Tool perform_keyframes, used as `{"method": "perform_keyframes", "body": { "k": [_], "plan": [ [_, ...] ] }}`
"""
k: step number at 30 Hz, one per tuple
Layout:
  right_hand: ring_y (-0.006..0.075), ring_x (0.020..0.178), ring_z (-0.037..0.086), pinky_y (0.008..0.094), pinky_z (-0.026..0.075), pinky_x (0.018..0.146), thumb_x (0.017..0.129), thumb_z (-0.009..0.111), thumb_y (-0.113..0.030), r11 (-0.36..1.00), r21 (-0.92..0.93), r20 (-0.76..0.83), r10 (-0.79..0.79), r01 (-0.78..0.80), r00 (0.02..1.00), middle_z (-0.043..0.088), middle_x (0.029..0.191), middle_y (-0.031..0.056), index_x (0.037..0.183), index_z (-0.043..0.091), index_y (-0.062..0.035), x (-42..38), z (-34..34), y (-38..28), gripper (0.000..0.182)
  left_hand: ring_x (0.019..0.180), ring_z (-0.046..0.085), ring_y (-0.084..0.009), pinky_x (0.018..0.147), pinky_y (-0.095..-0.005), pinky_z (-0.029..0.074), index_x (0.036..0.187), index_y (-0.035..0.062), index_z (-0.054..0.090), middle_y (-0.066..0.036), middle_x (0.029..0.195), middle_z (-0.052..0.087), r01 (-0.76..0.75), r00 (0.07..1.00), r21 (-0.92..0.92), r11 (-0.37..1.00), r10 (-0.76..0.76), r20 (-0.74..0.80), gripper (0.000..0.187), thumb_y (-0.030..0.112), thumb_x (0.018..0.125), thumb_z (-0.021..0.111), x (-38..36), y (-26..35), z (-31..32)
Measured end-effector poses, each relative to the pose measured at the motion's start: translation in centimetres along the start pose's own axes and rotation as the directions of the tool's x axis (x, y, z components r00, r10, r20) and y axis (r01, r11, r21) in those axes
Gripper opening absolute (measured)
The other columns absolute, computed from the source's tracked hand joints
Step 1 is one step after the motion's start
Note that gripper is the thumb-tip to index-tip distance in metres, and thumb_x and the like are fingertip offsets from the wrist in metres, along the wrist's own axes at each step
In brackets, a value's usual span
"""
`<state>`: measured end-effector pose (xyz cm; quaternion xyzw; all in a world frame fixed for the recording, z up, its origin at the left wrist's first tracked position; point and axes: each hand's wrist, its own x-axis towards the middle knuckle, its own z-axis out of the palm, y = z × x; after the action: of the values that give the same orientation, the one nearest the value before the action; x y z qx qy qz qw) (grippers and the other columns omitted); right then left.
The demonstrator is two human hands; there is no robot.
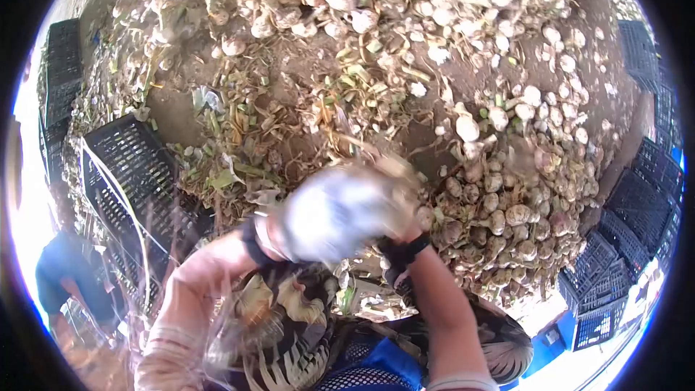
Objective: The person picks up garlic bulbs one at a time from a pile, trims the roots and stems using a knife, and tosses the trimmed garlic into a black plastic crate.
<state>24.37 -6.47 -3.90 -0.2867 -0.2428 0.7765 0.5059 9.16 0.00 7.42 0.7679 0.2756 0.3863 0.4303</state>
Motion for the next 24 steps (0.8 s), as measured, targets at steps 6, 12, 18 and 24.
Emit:
{"method": "perform_keyframes", "body": {
  "k": [6,12,18,24],
  "plan": [
    [0.0069,0.065,0.06,0.0243,0.048,0.058,0.085,0.075,-0.013,0.47,-0.539,-0.498,0.491,-0.699,0.715,0.066,0.077,-0.0008,0.099,0.069,-0.0024,2.4,1.8,-3.3,0.019,0.081,0.062,-0.0264,0.066,-0.0386,0.053,0.122,0.0049,0.054,-0.012,0.092,0.066,0.509,0.782,0.253,0.823,-0.319,-0.536,0.05,0.0,0.074,0.065,0.5,-5.9,-5.0],
    [0.0067,0.058,0.057,0.0249,0.047,0.053,0.084,0.077,-0.014,0.637,-0.337,-0.62,0.405,-0.694,0.672,0.065,0.07,0.001,0.105,0.073,-0.0024,3.8,-0.2,-2.9,0.024,0.115,0.06,-0.039,0.096,-0.0446,0.05,0.141,0.0012,0.043,-0.027,0.126,0.058,0.992,-0.1,-0.12,0.023,-0.418,-0.903,0.07,0.03,0.082,0.067,-8.6,-21.2,-12.8],
    [0.0064,0.069,0.061,0.0207,0.048,0.062,0.085,0.077,-0.013,0.728,-0.438,-0.524,0.27,-0.528,0.808,0.07,0.082,0.0028,0.105,0.073,0.002,6.8,1.9,-3.7,0.025,0.092,0.071,-0.0293,0.085,-0.0385,0.055,0.12,0.0051,0.061,-0.017,0.102,0.072,0.925,0.213,-0.121,0.36,-0.756,-0.618,0.038,0.01,0.083,0.067,-7.7,-14.8,-9.7],
    [0.009,0.085,0.065,0.0216,0.05,0.074,0.084,0.078,-0.009,0.906,-0.199,-0.365,0.285,-0.373,0.886,0.072,0.102,0.0047,0.115,0.069,0.005,9.1,4.0,-3.4,0.035,0.102,0.064,-0.0177,0.09,-0.0315,0.052,0.134,0.0003,0.052,-0.01,0.116,0.066,0.695,0.643,-0.157,0.702,-0.704,-0.303,0.054,0.001,0.083,0.07,-6.4,-6.2,-2.4]
  ]
}}
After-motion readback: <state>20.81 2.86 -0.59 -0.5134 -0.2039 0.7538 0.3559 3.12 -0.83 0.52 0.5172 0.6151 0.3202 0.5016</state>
